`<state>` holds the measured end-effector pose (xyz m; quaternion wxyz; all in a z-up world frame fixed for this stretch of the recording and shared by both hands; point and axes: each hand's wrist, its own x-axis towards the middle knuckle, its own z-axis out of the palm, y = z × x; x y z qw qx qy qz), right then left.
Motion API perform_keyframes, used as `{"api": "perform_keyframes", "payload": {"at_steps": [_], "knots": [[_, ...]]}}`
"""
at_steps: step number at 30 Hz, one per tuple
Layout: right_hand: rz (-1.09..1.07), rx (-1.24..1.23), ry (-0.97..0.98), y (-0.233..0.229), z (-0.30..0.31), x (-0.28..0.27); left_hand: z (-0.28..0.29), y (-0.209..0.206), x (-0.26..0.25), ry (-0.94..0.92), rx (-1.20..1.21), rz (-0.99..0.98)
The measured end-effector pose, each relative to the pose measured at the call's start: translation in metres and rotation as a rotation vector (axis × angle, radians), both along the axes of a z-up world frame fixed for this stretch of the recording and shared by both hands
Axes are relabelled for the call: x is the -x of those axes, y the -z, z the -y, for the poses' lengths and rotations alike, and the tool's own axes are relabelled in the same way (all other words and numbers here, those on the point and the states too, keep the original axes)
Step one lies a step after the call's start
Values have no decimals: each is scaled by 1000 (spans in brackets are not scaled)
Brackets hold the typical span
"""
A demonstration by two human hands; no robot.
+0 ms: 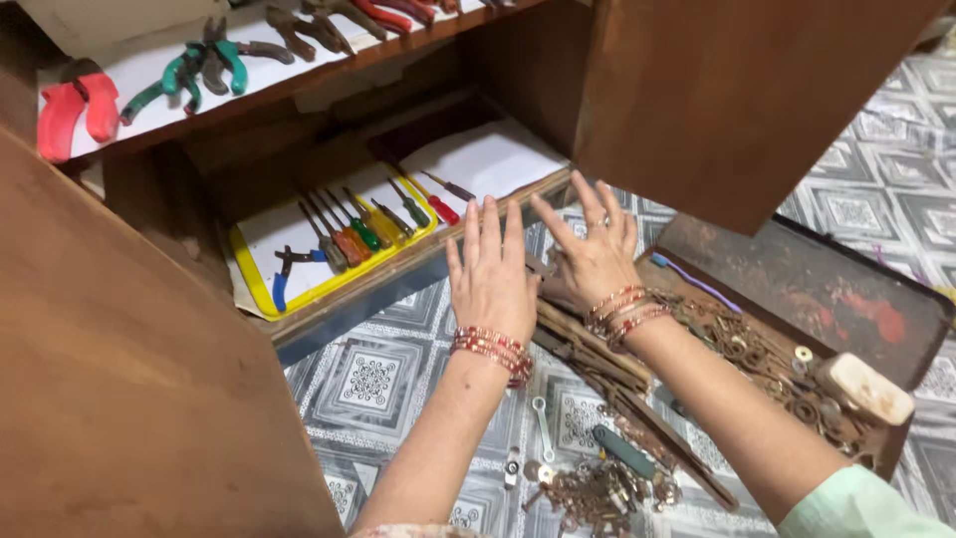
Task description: The person sits on the floor and organizes a collection of hand tools. They pick up pliers and other tools from a pile on the floor and place them one by one onto a shelf inside a wooden cabinet.
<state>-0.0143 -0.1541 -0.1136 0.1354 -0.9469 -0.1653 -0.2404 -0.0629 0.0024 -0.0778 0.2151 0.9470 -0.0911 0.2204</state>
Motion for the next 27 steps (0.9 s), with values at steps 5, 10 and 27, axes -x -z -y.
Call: {"api": "perform_keyframes", "payload": {"at_steps": [5, 10, 27], "knots": [[3, -3, -46, 28, 6, 45, 0, 25, 38, 28, -30, -40], [-80, 25, -29, 59, 15, 85, 3, 56, 78, 87, 10, -91], [-229, 132, 10, 133, 46, 156, 22, 143, 133, 157, -45, -251]]}}
